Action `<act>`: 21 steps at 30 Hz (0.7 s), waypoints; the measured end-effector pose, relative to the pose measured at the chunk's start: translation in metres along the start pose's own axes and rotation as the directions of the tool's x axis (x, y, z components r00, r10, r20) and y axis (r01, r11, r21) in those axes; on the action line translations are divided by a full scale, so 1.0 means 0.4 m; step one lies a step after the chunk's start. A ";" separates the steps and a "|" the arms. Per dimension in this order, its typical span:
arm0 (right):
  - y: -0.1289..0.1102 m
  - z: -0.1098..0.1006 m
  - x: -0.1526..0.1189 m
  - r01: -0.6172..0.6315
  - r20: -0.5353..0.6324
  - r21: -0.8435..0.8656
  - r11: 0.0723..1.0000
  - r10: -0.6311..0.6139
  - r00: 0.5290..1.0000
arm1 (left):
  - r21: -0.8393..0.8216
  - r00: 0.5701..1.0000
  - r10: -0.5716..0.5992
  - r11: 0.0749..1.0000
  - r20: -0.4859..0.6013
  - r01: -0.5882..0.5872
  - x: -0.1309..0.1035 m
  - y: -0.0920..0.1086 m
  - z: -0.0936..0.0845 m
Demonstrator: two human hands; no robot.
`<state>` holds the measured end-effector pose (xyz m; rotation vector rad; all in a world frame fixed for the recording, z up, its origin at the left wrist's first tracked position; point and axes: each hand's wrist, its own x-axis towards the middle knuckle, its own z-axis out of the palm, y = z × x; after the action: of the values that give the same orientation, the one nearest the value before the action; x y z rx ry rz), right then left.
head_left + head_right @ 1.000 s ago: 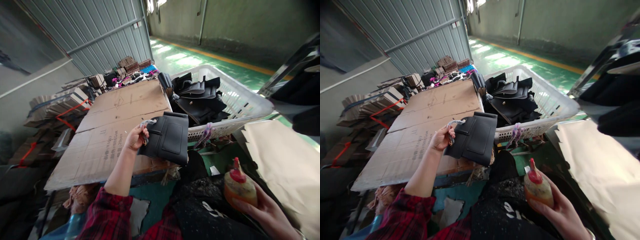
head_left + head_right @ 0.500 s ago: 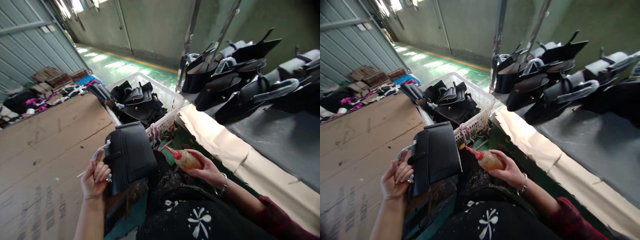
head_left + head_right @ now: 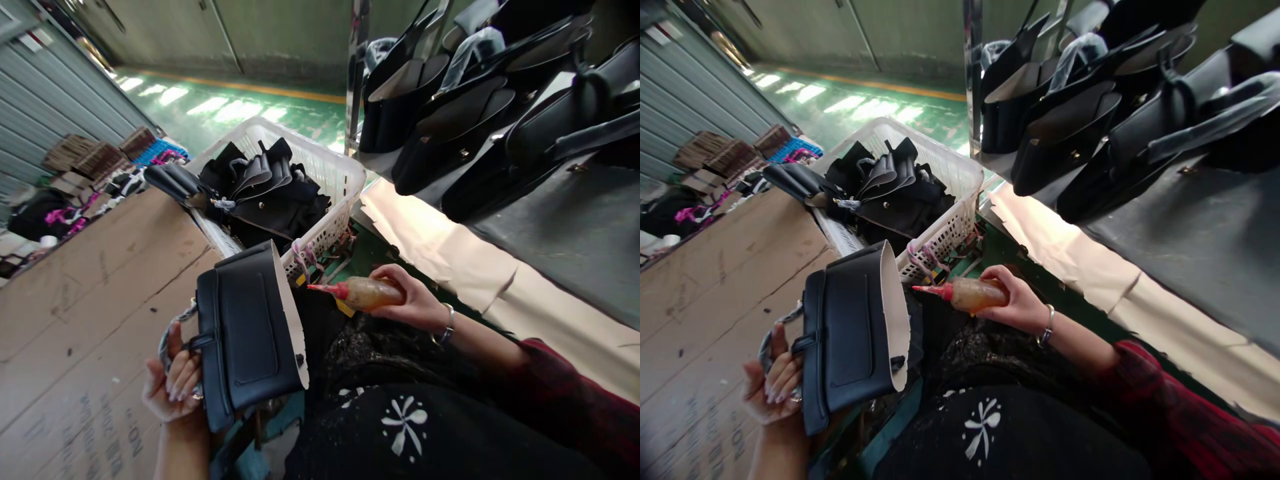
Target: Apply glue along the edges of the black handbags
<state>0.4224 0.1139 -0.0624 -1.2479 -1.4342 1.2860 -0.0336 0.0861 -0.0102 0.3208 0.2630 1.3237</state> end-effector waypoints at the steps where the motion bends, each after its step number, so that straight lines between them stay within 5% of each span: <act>1: 0.006 -0.002 0.009 0.012 -0.001 -0.004 1.000 -0.012 1.000 | 0.003 1.000 -0.001 1.000 -0.022 0.001 -0.002 0.004 0.002; 11: 0.012 -0.002 0.070 0.122 -0.022 0.003 0.993 -0.122 0.992 | 0.041 0.992 -0.112 0.993 -0.058 0.115 -0.062 0.073 0.013; 17: 0.016 0.029 0.088 0.193 -0.004 -0.025 0.981 -0.193 0.981 | 0.200 0.991 -0.119 0.971 -0.061 0.129 -0.033 0.049 0.040; 21: 0.024 0.035 0.096 0.170 -0.037 -0.014 0.985 -0.171 0.985 | 0.075 0.992 -0.088 0.993 -0.088 0.095 -0.012 0.058 0.041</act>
<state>0.4036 0.1490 -0.0754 -1.1243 -1.4889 1.1350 -0.0495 0.0849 0.0138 0.3157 0.3975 1.2395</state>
